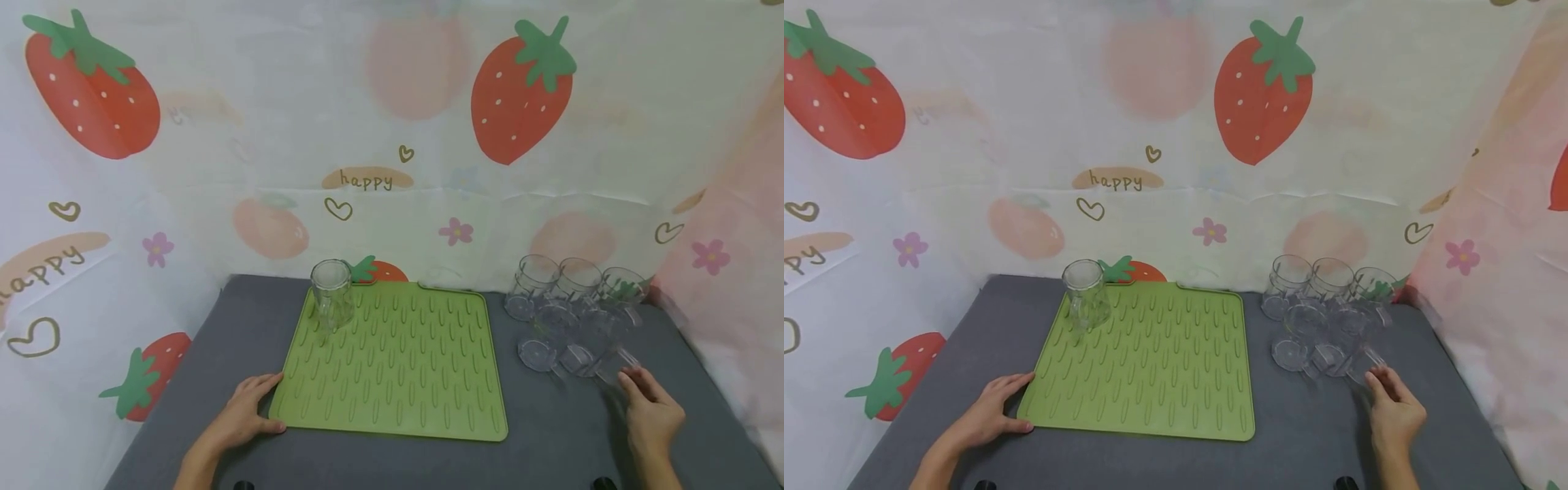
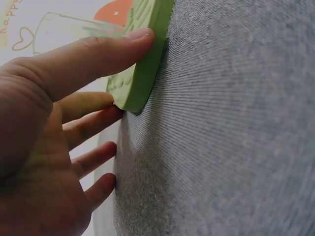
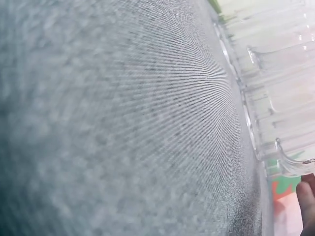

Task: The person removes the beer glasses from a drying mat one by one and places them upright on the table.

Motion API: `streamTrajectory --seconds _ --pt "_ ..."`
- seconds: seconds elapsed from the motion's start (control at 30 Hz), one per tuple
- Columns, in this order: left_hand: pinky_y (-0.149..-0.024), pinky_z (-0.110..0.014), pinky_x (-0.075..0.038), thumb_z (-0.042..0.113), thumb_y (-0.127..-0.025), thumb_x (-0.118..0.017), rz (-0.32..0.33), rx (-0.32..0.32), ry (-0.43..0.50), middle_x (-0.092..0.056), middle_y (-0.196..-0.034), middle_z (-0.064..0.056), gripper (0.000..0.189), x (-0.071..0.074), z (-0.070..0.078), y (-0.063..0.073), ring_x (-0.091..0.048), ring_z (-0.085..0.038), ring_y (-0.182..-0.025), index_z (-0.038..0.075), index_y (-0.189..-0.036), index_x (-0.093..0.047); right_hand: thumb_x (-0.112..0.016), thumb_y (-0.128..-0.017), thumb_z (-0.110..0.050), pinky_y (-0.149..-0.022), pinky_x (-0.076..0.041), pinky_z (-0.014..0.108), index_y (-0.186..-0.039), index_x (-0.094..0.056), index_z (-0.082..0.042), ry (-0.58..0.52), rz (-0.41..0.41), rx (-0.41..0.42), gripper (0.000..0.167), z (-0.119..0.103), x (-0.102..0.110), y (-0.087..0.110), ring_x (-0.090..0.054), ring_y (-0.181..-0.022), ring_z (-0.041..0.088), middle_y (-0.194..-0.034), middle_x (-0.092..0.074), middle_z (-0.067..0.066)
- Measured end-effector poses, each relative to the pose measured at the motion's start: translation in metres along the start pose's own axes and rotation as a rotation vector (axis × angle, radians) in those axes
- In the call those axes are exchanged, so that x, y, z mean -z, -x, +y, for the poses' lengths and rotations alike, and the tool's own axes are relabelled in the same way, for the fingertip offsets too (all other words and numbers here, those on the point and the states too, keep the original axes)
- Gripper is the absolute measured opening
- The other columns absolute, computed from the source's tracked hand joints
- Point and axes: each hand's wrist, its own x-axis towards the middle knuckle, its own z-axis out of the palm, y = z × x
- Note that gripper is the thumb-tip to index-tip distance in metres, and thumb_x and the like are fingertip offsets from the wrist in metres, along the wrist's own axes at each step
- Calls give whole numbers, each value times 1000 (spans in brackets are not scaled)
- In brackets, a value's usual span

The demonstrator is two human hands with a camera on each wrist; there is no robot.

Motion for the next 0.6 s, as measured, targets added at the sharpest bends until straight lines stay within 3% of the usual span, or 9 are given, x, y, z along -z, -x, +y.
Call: streamTrajectory --seconds 0.1,0.2,0.37,0.47,0.6 --pt "-100 -70 -32 33 -69 -87 -10 10 28 -39 -148 -26 96 1 -1 0 -24 -51 -137 2 -147 -41 -75 -77 11 -69 -51 5 -112 -72 0 18 7 -38 36 -2 -1 1 -68 -74 -5 -77 -73 -17" --pt "-100 -69 -33 33 -70 -86 -18 17 44 -39 -148 -26 95 3 -3 0 -23 -51 -138 2 -147 -41 -77 -78 5 -70 -48 2 -124 -65 1 157 -1 -37 47 -7 -1 1 -64 -78 -10 -80 -68 -27" --pt "-100 -70 -32 33 -70 -86 -19 10 33 -39 -147 -27 95 4 -2 0 -24 -51 -137 1 -147 -41 -77 -83 -8 -72 -43 -2 -127 -65 -7 454 21 71 46 -17 1 5 -56 -78 -21 -90 -61 -36" --pt "-101 -70 -32 34 -69 -86 -23 8 26 -39 -147 -27 96 4 -2 -1 -24 -52 -137 0 -147 -41 -78 -83 -12 -76 -44 -1 -125 -68 -14 516 63 170 44 -26 0 9 -54 -80 -23 -99 -64 -30" --pt "-102 -70 -31 34 -69 -86 -22 8 17 -40 -147 -26 97 1 -3 -2 -25 -52 -137 0 -147 -41 -79 -82 -13 -81 -45 1 -123 -69 -14 564 88 302 42 -43 -9 13 -53 -84 -25 -105 -65 -24"
